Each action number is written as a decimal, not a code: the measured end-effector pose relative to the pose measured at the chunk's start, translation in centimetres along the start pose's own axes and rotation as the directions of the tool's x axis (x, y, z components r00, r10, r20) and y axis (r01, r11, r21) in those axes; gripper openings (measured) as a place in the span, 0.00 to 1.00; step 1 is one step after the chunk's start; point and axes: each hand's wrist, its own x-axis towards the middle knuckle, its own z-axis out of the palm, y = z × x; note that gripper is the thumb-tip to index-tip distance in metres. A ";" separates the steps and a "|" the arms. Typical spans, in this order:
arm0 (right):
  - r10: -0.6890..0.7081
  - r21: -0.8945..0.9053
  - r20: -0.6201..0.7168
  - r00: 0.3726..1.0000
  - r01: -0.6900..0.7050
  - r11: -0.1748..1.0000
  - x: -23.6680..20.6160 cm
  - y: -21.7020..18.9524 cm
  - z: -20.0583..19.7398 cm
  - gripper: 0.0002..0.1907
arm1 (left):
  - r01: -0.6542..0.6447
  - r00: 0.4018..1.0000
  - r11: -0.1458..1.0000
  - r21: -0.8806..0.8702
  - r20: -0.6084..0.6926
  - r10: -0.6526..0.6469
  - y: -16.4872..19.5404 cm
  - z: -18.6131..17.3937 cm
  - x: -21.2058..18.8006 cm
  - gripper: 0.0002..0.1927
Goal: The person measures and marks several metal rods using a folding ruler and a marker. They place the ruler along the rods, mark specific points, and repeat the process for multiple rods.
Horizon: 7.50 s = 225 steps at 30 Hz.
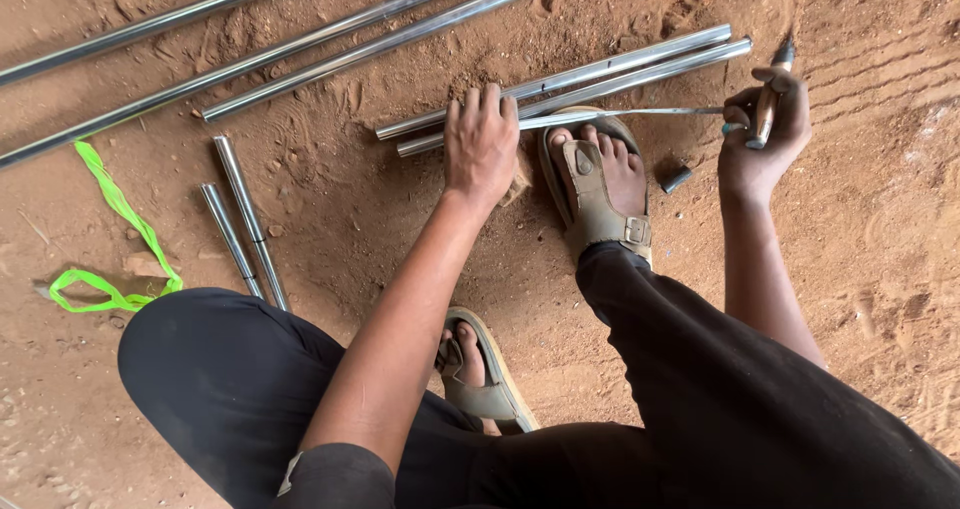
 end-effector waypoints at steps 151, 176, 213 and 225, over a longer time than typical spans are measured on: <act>-0.141 -0.055 0.427 0.893 0.181 0.982 -1.2 -13.2 6.9 0.21 | 0.047 0.900 0.986 -0.163 -0.422 -0.113 -0.9 0.0 0.2 0.05; -0.121 -0.052 0.420 0.900 0.157 0.986 -1.1 -13.2 7.2 0.21 | 0.074 0.901 0.982 -0.172 -0.410 -0.140 -1.1 -0.1 0.5 0.07; -0.102 0.082 0.379 0.920 0.076 0.994 -1.5 -11.6 7.0 0.19 | 0.120 0.910 0.975 -0.186 -0.373 -0.183 -0.7 -0.2 0.7 0.10; -0.329 -0.038 0.233 0.915 0.346 0.937 3.2 -8.6 7.6 0.12 | 0.080 0.938 0.958 -0.276 -0.304 -0.165 -1.5 -0.2 0.0 0.07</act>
